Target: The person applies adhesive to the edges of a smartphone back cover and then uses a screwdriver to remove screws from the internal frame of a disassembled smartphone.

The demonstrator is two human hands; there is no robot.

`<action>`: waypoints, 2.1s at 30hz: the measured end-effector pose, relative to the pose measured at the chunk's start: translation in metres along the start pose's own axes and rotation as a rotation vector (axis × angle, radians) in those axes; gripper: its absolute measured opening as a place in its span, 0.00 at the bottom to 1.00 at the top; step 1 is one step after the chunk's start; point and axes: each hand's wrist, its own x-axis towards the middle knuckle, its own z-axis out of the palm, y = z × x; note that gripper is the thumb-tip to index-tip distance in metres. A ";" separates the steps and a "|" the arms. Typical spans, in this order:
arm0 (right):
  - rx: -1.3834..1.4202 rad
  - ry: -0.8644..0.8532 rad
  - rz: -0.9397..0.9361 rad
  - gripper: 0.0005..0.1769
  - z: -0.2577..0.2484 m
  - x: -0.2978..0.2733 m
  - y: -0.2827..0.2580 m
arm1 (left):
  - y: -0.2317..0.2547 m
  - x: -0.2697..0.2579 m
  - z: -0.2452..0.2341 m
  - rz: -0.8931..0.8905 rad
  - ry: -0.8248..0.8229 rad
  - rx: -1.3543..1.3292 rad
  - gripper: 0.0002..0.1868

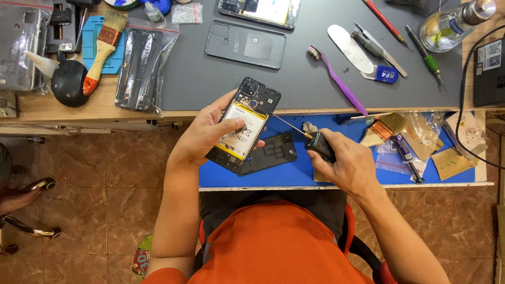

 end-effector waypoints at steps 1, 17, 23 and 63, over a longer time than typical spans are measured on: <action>0.001 -0.001 0.003 0.23 -0.001 0.000 0.001 | -0.001 0.001 0.001 -0.001 0.006 -0.011 0.39; 0.012 -0.010 0.003 0.24 0.000 0.001 0.014 | -0.008 0.025 0.006 -0.020 0.008 -0.070 0.39; 0.003 0.006 -0.017 0.24 -0.003 -0.007 0.016 | -0.011 0.023 0.007 -0.034 -0.019 -0.077 0.39; 0.080 -0.017 -0.053 0.25 -0.005 -0.022 0.010 | -0.022 0.028 0.018 -0.051 0.035 -0.129 0.41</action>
